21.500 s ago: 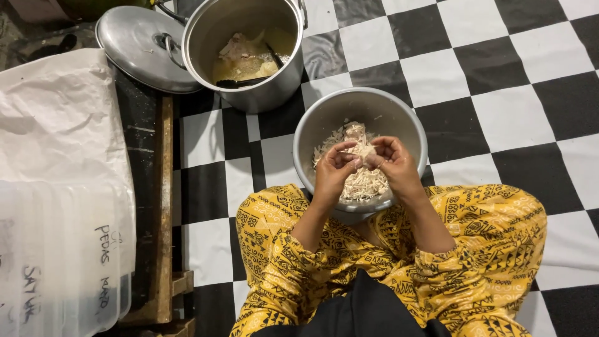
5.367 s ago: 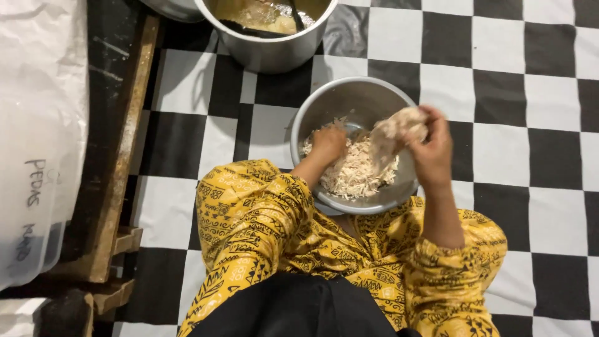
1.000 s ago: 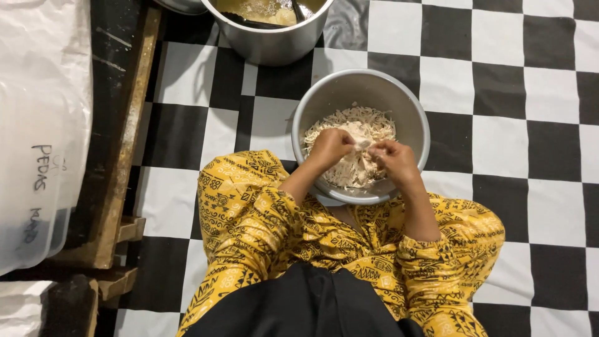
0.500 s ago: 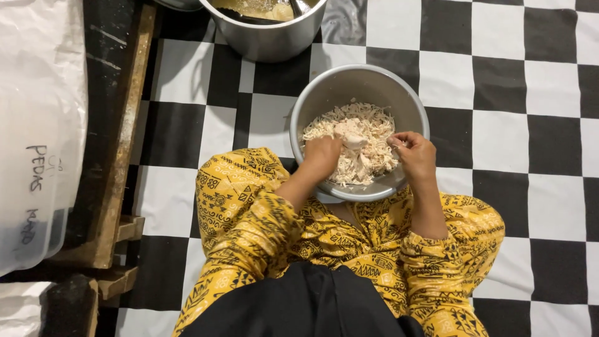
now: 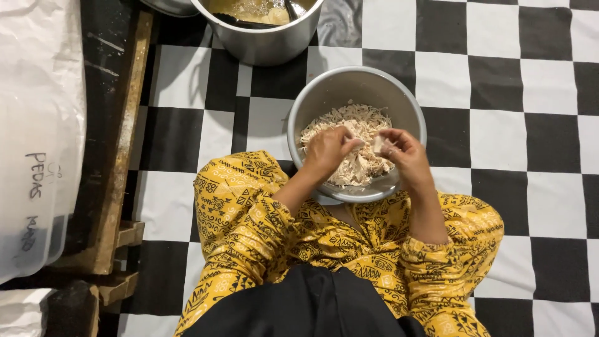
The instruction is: Shredding cooked meat by hand into a plastic bowl while sitting on a checkered floor.
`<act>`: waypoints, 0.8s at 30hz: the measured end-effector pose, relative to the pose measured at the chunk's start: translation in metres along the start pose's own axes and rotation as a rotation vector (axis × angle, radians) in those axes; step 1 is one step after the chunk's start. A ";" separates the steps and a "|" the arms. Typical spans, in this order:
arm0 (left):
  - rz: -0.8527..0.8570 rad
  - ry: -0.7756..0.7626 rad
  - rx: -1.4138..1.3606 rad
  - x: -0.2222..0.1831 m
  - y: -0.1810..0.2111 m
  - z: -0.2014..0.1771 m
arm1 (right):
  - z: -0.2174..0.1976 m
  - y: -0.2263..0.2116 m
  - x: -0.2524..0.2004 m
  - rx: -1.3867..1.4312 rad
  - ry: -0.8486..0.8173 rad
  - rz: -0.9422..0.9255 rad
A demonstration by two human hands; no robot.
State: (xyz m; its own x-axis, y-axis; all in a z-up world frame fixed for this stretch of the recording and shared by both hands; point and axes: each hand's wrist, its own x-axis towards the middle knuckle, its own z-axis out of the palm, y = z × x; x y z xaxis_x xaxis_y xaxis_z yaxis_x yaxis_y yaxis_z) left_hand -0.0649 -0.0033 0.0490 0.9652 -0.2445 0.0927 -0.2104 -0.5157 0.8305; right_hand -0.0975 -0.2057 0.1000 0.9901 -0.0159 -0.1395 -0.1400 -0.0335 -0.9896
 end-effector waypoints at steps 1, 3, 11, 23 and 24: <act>0.003 -0.001 0.000 0.000 0.006 0.001 | 0.010 -0.005 -0.004 0.000 0.002 -0.001; -0.177 -0.205 -0.335 -0.002 0.017 0.004 | 0.030 -0.015 -0.012 0.101 -0.180 0.026; -0.324 -0.063 -0.773 0.011 0.002 0.002 | 0.000 0.072 0.009 -1.416 -0.271 0.018; -0.229 -0.058 -0.864 0.006 0.003 -0.010 | -0.001 0.008 0.005 -0.799 -0.046 0.112; -0.220 -0.040 -0.888 0.007 0.002 -0.007 | -0.003 0.003 0.002 -0.690 0.020 0.089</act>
State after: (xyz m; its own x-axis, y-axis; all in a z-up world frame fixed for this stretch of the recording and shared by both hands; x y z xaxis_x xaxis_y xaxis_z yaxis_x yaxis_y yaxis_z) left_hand -0.0571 -0.0006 0.0551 0.9598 -0.2522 -0.1234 0.1907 0.2630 0.9457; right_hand -0.0956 -0.2092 0.0968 0.9750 -0.0666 -0.2119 -0.2025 -0.6587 -0.7246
